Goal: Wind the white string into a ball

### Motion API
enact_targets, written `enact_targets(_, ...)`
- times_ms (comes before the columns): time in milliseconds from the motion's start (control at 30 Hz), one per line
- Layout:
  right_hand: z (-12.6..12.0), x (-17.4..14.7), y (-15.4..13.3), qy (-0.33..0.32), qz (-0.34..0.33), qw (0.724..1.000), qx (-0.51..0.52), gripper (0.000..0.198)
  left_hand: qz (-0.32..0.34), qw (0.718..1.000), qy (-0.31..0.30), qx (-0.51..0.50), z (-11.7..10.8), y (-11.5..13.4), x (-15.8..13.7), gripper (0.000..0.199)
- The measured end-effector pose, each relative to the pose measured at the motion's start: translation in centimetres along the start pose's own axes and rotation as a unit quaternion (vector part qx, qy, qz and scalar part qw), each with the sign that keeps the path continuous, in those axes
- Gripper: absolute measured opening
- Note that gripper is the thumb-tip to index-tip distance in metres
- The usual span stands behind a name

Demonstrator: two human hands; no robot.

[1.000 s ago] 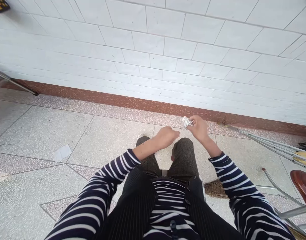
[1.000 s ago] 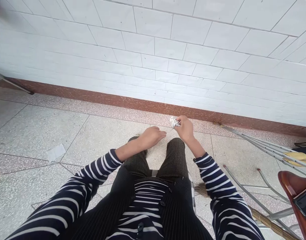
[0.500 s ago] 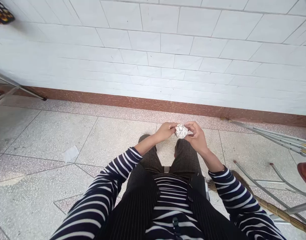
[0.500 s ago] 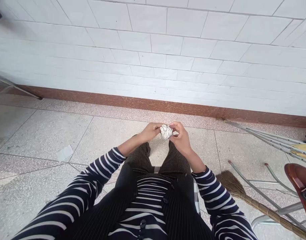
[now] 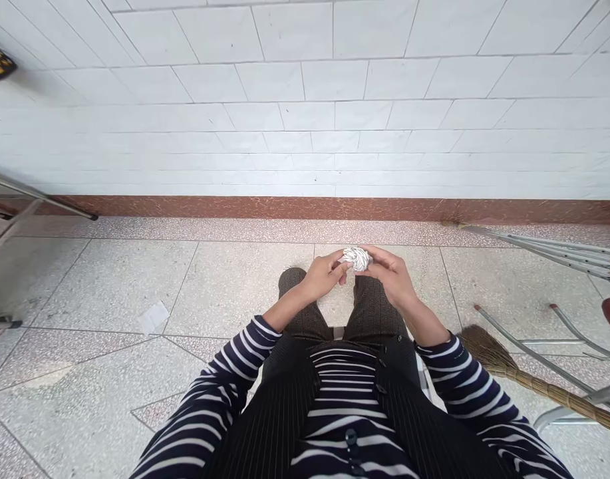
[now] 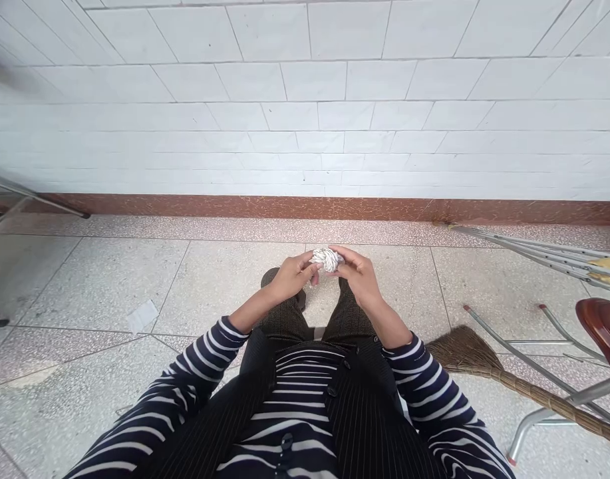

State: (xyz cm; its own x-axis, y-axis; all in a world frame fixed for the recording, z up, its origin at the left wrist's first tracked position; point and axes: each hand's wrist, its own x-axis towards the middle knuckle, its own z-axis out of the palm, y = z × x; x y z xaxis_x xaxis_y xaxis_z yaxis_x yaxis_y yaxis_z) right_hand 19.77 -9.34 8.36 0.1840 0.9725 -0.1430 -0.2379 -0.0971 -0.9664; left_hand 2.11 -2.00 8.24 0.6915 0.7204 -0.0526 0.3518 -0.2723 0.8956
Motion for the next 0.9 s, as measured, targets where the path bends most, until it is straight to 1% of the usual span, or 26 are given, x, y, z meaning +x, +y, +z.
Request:
enact_targets(33,0.1,-0.3,0.1,-0.006,0.000,1.000,-0.006,0.043,-0.004,1.000,0.007,0.011,0.3,-0.2,-0.1,0.034)
enact_targets(100,0.2,-0.7,0.5,-0.007,-0.010,0.999,-0.051,0.047,-0.011,0.999,0.012,0.032,0.8,-0.5,-0.2,0.037)
enact_targets(200,0.3,-0.9,1.4,0.028,-0.044,0.989,-0.140,0.049,-0.021,0.997,0.013,0.071,1.3,-1.0,-0.5,0.046)
enact_targets(300,0.0,-0.6,2.0,0.072,-0.075,0.979,-0.176,0.054,-0.007,0.991,0.015,0.136,1.0,-1.2,-0.7,0.045)
enact_targets(367,-0.3,-0.3,2.0,0.084,-0.074,0.971,-0.212,0.052,0.038,0.978,0.026,0.204,0.0,-1.3,-0.8,0.038)
enact_targets(433,-0.5,-0.1,1.8,0.077,-0.057,0.963,-0.253,0.043,0.102,0.954,0.054,0.275,-1.5,-1.2,-0.7,0.033)
enact_targets(533,-0.4,-0.2,1.1,0.037,-0.059,0.965,-0.254,0.034,0.196,0.917,0.109,0.331,-4.0,-0.7,0.2,0.037)
enact_targets(600,0.1,-0.7,0.6,-0.003,-0.075,0.967,-0.242,0.029,0.232,0.905,0.125,0.333,-5.2,-0.1,1.4,0.035)
enact_targets(633,0.4,-1.0,0.3,-0.019,-0.083,0.968,-0.236,0.028,0.238,0.907,0.120,0.327,-5.5,0.2,2.1,0.034)
enact_targets(700,0.9,-1.8,-0.5,-0.029,-0.091,0.969,-0.229,0.028,0.222,0.924,0.087,0.299,-5.6,0.3,3.4,0.033)
enact_targets(733,1.0,-2.1,-0.9,-0.018,-0.089,0.969,-0.231,0.028,0.205,0.936,0.069,0.278,-5.3,0.1,3.8,0.033)
enact_targets(800,1.1,-2.5,-1.7,0.030,-0.076,0.964,-0.255,0.030,0.160,0.959,0.046,0.228,-4.0,-0.7,4.0,0.035)
enact_targets(900,0.7,-2.2,-2.4,0.091,-0.062,0.955,-0.274,0.032,0.078,0.986,0.009,0.147,-1.0,-2.3,2.4,0.038)
